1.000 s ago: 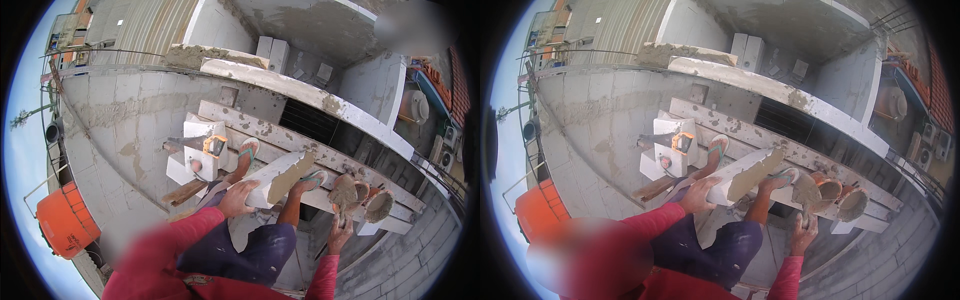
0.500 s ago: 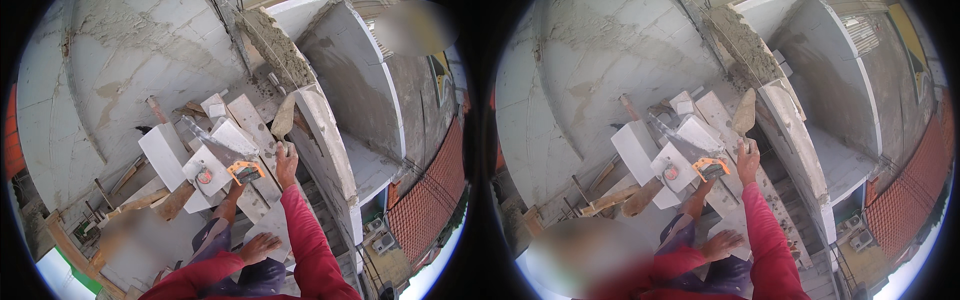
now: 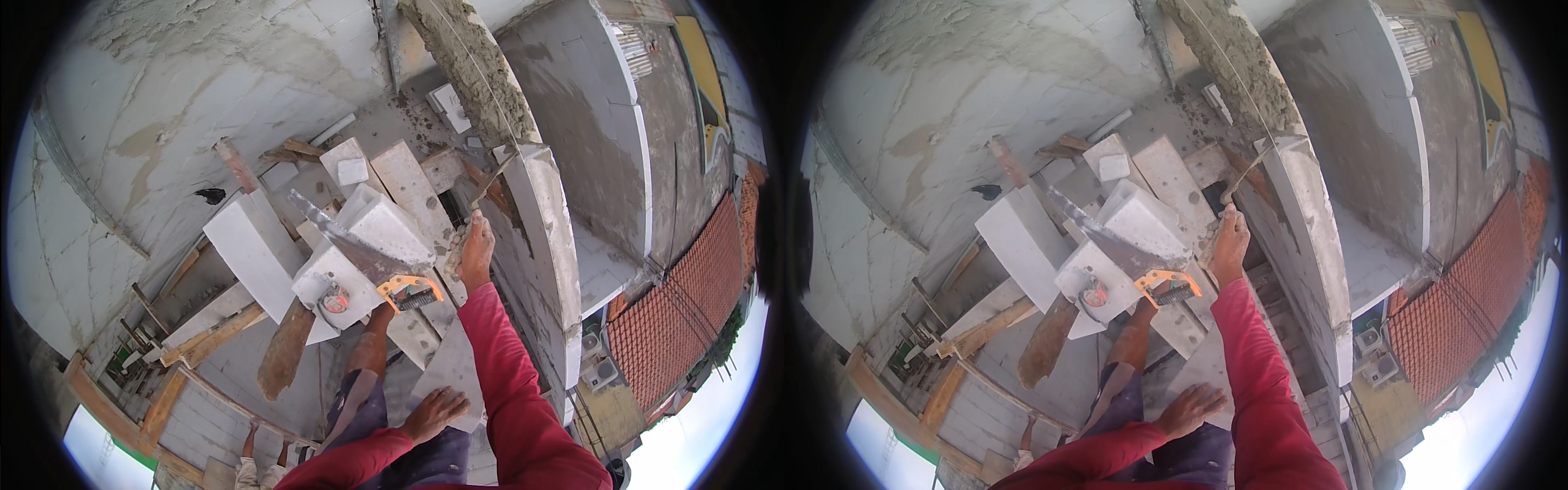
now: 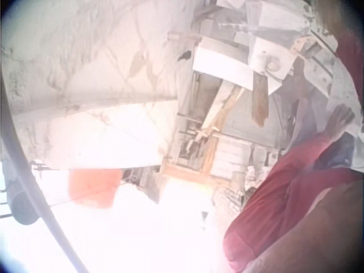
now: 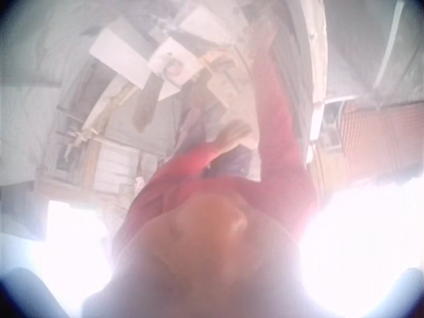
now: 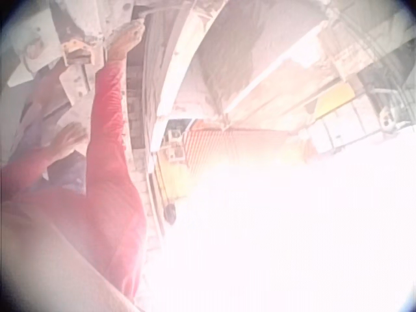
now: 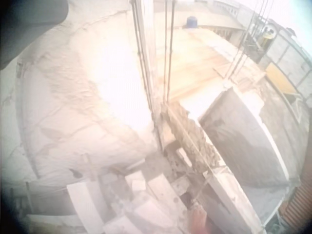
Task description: The person applies mortar to white rectangular tiles using a trowel and places them onto a curved wall section. The person repeatedly scoops mortar from a bucket, spreads it on the tile, and presses the tile into position on the wall.
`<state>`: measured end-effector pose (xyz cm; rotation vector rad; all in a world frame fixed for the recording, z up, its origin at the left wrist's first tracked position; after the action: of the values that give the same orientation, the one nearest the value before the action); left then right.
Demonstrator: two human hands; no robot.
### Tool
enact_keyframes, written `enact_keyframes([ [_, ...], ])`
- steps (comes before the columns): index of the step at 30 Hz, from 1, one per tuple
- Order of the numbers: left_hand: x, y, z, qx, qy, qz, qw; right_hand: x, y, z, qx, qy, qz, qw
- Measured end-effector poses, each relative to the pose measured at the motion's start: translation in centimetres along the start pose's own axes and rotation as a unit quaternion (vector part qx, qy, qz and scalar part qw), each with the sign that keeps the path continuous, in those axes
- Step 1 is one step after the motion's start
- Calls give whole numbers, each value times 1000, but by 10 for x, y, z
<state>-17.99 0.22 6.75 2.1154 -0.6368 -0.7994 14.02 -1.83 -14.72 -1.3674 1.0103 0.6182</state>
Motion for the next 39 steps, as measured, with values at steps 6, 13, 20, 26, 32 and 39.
enact_keyframes([
  [6, -1, -4, -13, -1, -19, 4, 1000, 68, 9, 16, -10, 22, -28, 999],
  [13, 1, -12, -8, -41, -27, 28, 998, 76, -15, -15, 35, 57, -6, 998],
  [20, 18, -19, -37, -67, -49, -14, 996, -10, -29, -68, -325, -29, -222, 919],
  [26, 27, -11, -40, -111, -46, -51, 991, -139, -45, -182, -337, 7, -179, 924],
  [32, 34, -3, -35, -87, 0, -43, 995, -209, -14, -294, -292, 95, -168, 937],
  [39, 28, 0, -27, -76, -18, -42, 996, -239, 30, -357, -227, 180, -138, 947],
])
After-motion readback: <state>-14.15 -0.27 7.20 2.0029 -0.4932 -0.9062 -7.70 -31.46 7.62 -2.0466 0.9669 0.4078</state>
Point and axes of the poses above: each hand's wrist, its own x-axis towards the middle knuckle, its own z-axis out of the palm, y = z × x, the point moved 2 cm from there along x, towards the middle knuckle, and after that the axes turned 6 degrees about z, right-handed, at the moved point
